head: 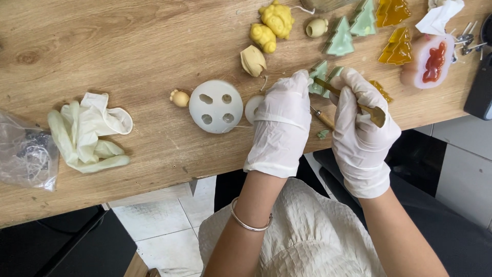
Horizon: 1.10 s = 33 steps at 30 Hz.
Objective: The person trims excess wax from a green tree-shaped candle with a small carving tool, then uses a heat gun to melt and smooth the candle's surface, and works the candle over by hand, turning it while shaping the edges.
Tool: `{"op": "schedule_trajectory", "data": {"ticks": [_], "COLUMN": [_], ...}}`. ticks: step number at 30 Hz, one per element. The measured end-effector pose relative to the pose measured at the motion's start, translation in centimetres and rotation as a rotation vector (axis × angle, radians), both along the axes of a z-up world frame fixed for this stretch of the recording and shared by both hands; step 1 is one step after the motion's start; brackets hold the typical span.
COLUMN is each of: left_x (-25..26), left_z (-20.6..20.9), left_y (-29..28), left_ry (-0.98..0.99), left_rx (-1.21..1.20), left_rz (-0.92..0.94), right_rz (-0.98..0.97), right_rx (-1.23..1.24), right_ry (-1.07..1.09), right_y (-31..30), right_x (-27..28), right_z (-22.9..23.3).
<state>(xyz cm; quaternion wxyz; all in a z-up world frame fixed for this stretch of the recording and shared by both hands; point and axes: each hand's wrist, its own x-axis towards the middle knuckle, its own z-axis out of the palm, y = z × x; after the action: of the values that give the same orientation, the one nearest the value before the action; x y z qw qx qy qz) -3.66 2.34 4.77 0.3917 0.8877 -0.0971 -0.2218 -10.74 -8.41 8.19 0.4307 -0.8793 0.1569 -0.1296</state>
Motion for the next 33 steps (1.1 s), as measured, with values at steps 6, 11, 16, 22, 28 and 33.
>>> {"op": "schedule_trajectory", "data": {"ticks": [6,11,16,22,28,33], "left_x": [-0.1,-0.2,-0.1,0.5,0.4,1.1], "left_z": [-0.2,-0.3,0.1,0.3,-3.3,-2.5], "left_y": [0.0,-0.2,-0.2,-0.4,-1.5,-1.5], "left_ry": [-0.039,-0.050,-0.056,0.016,-0.112,-0.063], "left_rx": [-0.012,0.028,0.044,0.037,-0.118,-0.046], "left_rz": [-0.005,-0.014,-0.018,0.004,-0.008,-0.034], "right_rz": [0.025,0.015,0.017,-0.078,-0.108,-0.213], "right_rx": [-0.058,-0.068,-0.076,0.300,0.249,0.366], "right_ry": [-0.022,-0.026,-0.062,-0.107,-0.059,-0.082], "right_y": [0.2,0.6,0.3,-0.3,-0.4,-0.6], "right_x": [0.1,0.3,-0.3,-1.5,-1.7,-0.9], "right_z": [-0.3,-0.7,-1.1,-0.6,0.7,2.7]}}
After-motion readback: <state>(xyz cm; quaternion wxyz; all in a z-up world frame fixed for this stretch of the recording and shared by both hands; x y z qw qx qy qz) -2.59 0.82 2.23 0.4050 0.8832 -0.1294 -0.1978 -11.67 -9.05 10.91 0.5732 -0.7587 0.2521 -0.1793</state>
